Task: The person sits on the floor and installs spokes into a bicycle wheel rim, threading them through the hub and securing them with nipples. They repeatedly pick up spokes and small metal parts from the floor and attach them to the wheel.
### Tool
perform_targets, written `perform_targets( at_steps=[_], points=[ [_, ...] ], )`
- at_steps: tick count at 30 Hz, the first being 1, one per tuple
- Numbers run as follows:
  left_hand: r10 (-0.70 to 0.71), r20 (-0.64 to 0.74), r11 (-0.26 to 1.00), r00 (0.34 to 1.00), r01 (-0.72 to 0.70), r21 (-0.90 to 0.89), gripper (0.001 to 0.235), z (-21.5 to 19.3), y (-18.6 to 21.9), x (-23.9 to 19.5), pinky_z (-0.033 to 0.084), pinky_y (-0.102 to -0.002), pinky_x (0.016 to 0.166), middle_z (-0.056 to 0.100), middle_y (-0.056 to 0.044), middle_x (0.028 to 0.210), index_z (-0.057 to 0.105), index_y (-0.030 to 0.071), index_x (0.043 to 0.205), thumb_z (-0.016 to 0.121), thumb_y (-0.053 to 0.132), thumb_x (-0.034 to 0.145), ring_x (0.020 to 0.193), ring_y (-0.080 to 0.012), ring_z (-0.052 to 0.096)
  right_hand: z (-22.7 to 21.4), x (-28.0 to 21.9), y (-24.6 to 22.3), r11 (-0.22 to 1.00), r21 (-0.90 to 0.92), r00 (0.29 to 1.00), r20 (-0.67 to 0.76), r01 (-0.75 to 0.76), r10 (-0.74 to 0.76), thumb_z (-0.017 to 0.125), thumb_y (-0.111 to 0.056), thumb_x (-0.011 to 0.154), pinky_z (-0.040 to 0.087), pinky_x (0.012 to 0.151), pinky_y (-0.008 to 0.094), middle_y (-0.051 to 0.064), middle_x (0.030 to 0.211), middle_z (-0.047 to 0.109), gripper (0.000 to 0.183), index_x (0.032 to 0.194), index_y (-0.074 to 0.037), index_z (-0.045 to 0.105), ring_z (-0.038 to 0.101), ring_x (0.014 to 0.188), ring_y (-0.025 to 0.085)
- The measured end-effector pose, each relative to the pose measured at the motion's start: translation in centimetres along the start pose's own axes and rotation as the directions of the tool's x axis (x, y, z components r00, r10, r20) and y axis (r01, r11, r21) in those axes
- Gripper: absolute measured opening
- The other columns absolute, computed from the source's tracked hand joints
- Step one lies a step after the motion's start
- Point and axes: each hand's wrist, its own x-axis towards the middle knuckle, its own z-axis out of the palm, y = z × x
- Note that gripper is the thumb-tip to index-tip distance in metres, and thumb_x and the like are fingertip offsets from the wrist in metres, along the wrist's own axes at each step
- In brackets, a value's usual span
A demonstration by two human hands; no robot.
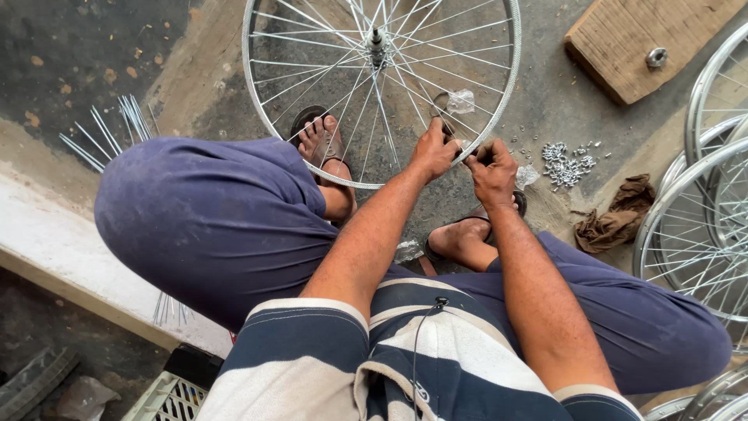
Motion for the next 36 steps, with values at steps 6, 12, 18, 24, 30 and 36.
perform_targets(
  at_steps=[6,12,18,24,30,36],
  points=[
    [0.021,0.007,0.995,1.0,-0.02,-0.1,0.044,-0.4,0.4,-0.4,0.058,-0.043,0.083,0.071,-0.015,0.106,0.051,0.005,0.117,0.072,0.027,0.085,0.096,-0.0273,0.072,0.0,0.4,1.8,0.968,0.244,0.998,0.04,-0.058,0.05,0.077,-0.001,0.088,0.061,0.078,0.027,0.002,0.092,0.071,0.017,0.097,-0.003,0.063,0.07,0.086,0.012],
    [0.046,-0.01,0.998,0.999,-0.047,-0.029,0.054,-0.8,0.9,-1.1,0.057,-0.042,0.081,0.071,-0.016,0.106,0.051,0.003,0.119,0.082,0.029,0.084,0.097,-0.0284,0.07,0.2,0.3,3.8,0.909,0.383,0.983,0.139,-0.165,0.12,0.075,-0.002,0.095,0.061,0.082,0.028,0.007,0.098,0.076,0.018,0.112,0.002,0.073,0.072,0.088,0.015],
    [0.116,-0.07,0.988,0.991,-0.122,-0.099,0.054,-0.8,1.3,-1.9,0.059,-0.04,0.079,0.074,-0.013,0.1,0.051,0.004,0.123,0.079,0.027,0.084,0.092,-0.0258,0.073,0.1,0.3,2.9,0.912,0.379,0.983,0.147,-0.157,0.109,0.075,0.0,0.09,0.061,0.085,0.028,0.006,0.101,0.076,0.023,0.113,0.002,0.073,0.073,0.092,0.013],
    [0.125,-0.109,0.988,0.986,-0.113,0.11,0.052,-0.7,1.6,-1.9,0.055,-0.041,0.079,0.073,-0.013,0.096,0.051,0.003,0.12,0.083,0.028,0.088,0.088,-0.0276,0.071,-1.1,2.1,6.3,0.89,0.401,0.957,0.267,-0.218,0.113,0.08,0.003,0.082,0.061,0.082,0.029,0.006,0.098,0.075,0.026,0.106,0.0,0.071,0.072,0.089,0.015],
    [0.112,-0.067,0.994,0.991,-0.113,0.001,0.05,-0.9,1.8,-2.2,0.057,-0.04,0.079,0.074,-0.01,0.095,0.051,0.005,0.121,0.08,0.026,0.086,0.087,-0.025,0.072,-7.7,5.0,11.7,0.9,0.132,0.886,-0.167,-0.416,0.433,0.082,-0.003,0.084,0.058,0.07,0.028,0.008,0.093,0.076,0.021,0.103,-0.003,0.074,0.07,0.079,0.017],
    [0.114,-0.079,0.991,0.99,-0.119,-0.054,0.048,-1.0,2.6,-2.1,0.057,-0.038,0.078,0.075,-0.009,0.098,0.05,0.004,0.117,0.08,0.026,0.086,0.087,-0.0227,0.073,-8.8,3.2,14.6,0.767,-0.09,0.737,-0.367,-0.635,0.567,0.081,-0.011,0.081,0.06,0.084,0.031,0.007,0.102,0.079,0.024,0.105,-0.01,0.079,0.075,0.091,0.018]
  ],
)
